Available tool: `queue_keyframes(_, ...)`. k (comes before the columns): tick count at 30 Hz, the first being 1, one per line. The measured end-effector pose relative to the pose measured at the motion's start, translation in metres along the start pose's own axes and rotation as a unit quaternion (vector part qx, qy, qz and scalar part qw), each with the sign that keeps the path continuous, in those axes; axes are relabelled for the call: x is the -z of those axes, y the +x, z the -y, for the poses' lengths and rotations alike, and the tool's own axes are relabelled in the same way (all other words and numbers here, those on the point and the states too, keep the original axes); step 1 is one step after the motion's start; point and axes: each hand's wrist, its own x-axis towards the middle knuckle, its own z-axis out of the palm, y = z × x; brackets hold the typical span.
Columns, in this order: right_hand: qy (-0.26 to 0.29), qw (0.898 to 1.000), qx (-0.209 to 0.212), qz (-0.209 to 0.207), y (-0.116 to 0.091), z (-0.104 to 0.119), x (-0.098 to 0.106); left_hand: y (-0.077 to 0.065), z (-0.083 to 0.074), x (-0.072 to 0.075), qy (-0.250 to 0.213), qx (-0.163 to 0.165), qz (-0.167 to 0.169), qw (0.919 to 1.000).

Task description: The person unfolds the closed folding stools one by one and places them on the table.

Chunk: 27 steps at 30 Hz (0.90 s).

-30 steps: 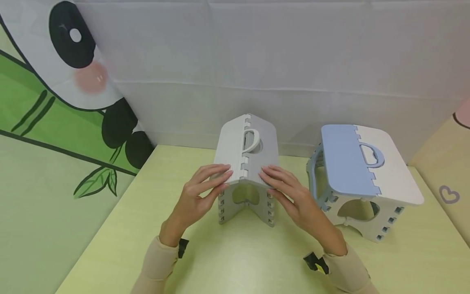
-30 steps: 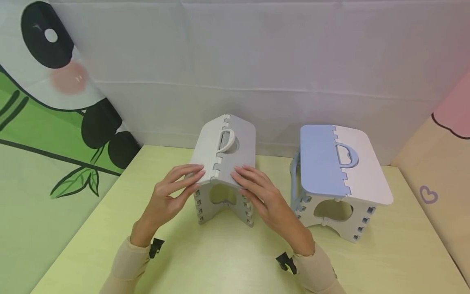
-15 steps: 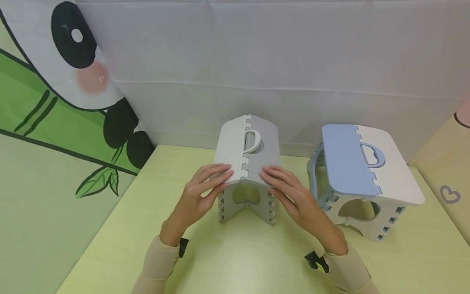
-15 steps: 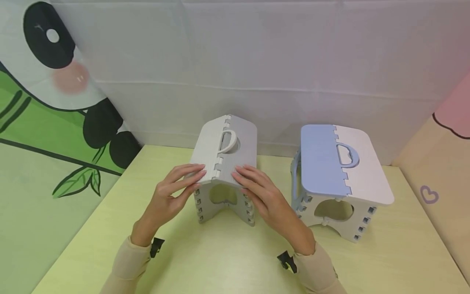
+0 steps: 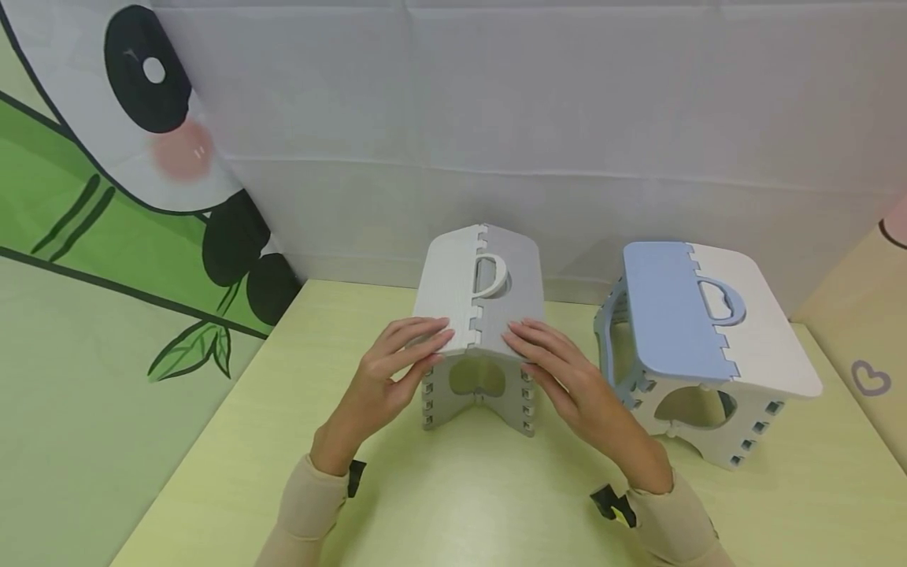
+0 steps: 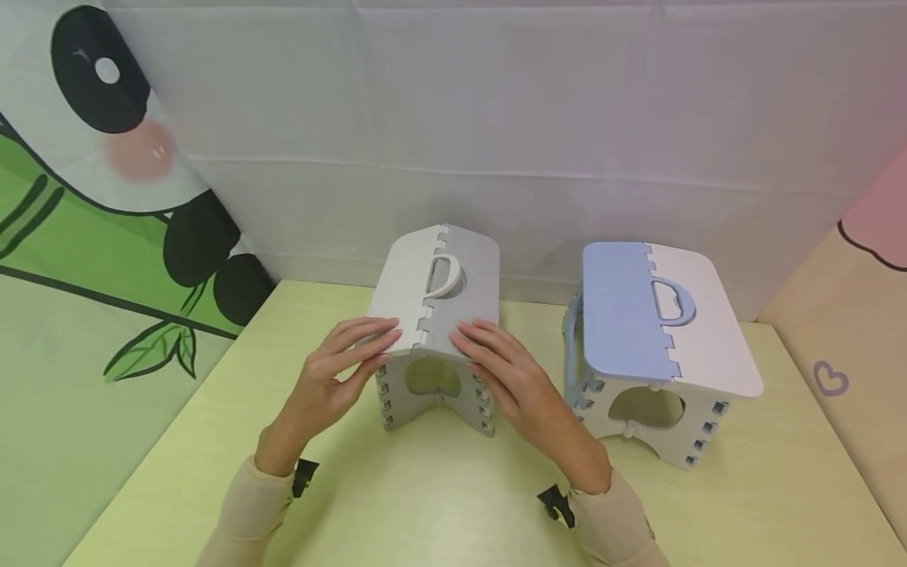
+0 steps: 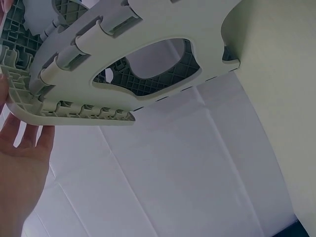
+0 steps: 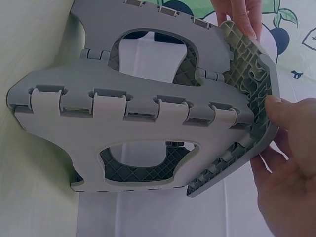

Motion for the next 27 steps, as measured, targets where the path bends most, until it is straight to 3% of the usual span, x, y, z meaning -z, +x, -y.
queue_keyframes(13, -0.021, 1.000, -0.002, 0.007, -0.0022, -0.0029, -0.0003, 0.0003, -0.0004, -0.0031, 0.021, -0.012, 0.012, 0.9996)
queue_keyframes(27, -0.028, 0.999, 0.026, -0.013, -0.0021, -0.0082, -0.0020, -0.0027, -0.0004, -0.0031, 0.062, 0.008, 0.049, 0.9968)
